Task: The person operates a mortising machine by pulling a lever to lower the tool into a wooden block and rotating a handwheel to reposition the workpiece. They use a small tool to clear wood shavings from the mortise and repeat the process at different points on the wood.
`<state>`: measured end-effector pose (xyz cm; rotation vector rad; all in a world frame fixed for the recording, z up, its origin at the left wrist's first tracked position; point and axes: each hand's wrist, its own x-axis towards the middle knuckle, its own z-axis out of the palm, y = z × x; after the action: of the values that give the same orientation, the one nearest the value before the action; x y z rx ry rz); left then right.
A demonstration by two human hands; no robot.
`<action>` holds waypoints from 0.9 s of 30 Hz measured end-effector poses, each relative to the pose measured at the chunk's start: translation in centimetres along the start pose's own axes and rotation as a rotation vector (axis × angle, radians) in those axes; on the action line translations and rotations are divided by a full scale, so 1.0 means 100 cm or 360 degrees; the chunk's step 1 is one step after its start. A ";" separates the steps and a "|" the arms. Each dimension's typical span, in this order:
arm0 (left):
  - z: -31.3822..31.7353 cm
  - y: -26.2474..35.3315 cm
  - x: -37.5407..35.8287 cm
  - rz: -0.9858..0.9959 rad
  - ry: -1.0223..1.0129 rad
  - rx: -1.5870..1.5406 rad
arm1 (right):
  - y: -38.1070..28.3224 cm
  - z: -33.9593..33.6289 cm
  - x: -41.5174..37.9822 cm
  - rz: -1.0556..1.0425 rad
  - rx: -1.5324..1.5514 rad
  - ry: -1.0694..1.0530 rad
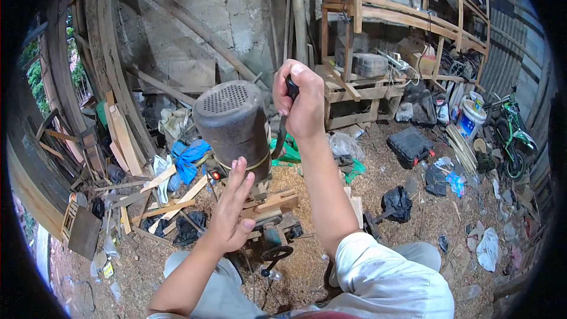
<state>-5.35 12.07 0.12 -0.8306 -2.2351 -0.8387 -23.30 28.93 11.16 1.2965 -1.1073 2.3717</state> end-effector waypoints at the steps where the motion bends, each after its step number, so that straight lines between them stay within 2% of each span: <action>1: 0.000 0.000 0.000 -0.0006 -0.0012 0.0010 | 0.000 -0.002 -0.005 0.0028 0.0048 0.0003; 4: 0.001 -0.002 -0.002 0.0000 -0.0068 -0.0037 | -0.001 -0.006 -0.019 -0.0012 0.0051 -0.0040; 8: -0.003 -0.004 0.000 -0.0028 -0.0143 -0.0072 | -0.005 0.000 -0.035 -0.0010 0.0070 0.0070; 10: -0.004 -0.007 0.000 -0.0065 -0.0128 -0.0078 | -0.003 -0.006 -0.048 -0.0158 0.0003 0.0013; 13: -0.011 -0.011 0.002 -0.0095 -0.0200 -0.0087 | -0.007 -0.010 -0.069 -0.0093 0.0004 0.0061; 15: -0.015 -0.015 0.003 -0.0088 -0.0270 -0.0116 | -0.006 -0.015 -0.081 -0.0285 -0.0053 -0.0106; 20: -0.018 -0.026 -0.003 -0.0155 -0.0412 -0.0185 | -0.005 -0.023 -0.108 -0.0289 -0.0033 -0.0092; 23: -0.016 -0.034 -0.009 -0.0229 -0.0532 -0.0213 | -0.001 -0.037 -0.126 -0.0550 -0.0001 -0.0459; 24: -0.017 -0.033 -0.008 -0.0242 -0.0532 -0.0208 | 0.001 -0.042 -0.133 -0.0545 0.0011 -0.0457; 26: -0.017 -0.027 -0.005 -0.0576 -0.0963 -0.0086 | 0.002 -0.047 -0.148 -0.0636 -0.0003 -0.0604; 27: -0.018 -0.029 -0.009 -0.0528 -0.1143 0.0012 | 0.003 -0.049 -0.156 -0.0641 0.0013 -0.0574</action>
<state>-6.32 8.75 -0.41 -0.8611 -3.0686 -0.7483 -17.39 34.55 -2.97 1.8035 -0.8163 1.9000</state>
